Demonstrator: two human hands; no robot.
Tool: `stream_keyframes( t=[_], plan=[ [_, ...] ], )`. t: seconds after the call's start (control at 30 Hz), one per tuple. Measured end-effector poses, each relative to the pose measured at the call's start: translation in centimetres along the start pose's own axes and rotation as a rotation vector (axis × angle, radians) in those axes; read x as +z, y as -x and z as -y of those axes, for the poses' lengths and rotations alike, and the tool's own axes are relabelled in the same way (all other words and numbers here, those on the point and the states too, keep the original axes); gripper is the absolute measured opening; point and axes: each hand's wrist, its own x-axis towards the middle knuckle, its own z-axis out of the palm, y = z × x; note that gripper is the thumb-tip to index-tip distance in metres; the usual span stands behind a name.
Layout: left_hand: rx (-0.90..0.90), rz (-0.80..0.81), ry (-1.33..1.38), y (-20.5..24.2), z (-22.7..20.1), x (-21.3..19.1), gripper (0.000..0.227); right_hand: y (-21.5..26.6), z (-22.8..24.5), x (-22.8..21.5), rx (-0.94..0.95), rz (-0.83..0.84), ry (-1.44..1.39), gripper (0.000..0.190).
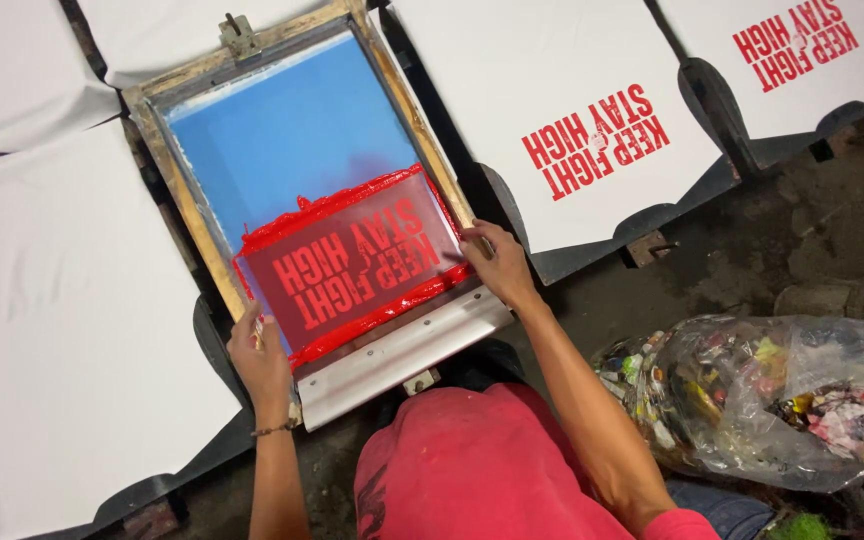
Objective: The person uses a squeegee to spread red ink across a screen printing frame, pressing it onto white t-shirts laid out on a table. They repeat this process for multiple shirts, lifting the frame to reveal the printed text, and then move to a different area to handle a small bottle.
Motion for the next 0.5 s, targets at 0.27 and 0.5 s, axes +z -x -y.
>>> stream_keyframes(
  t=[0.27,0.5],
  plan=[
    [0.171,0.154,-0.031,4.5,-3.5,2.0,0.034,6.0,0.2,1.9,-0.124,-0.077,0.015,0.028],
    [0.197,0.3,-0.076,7.8,-4.0,3.1,0.032,9.2,1.4,2.5,-0.259,-0.016,0.095,0.025]
  ],
)
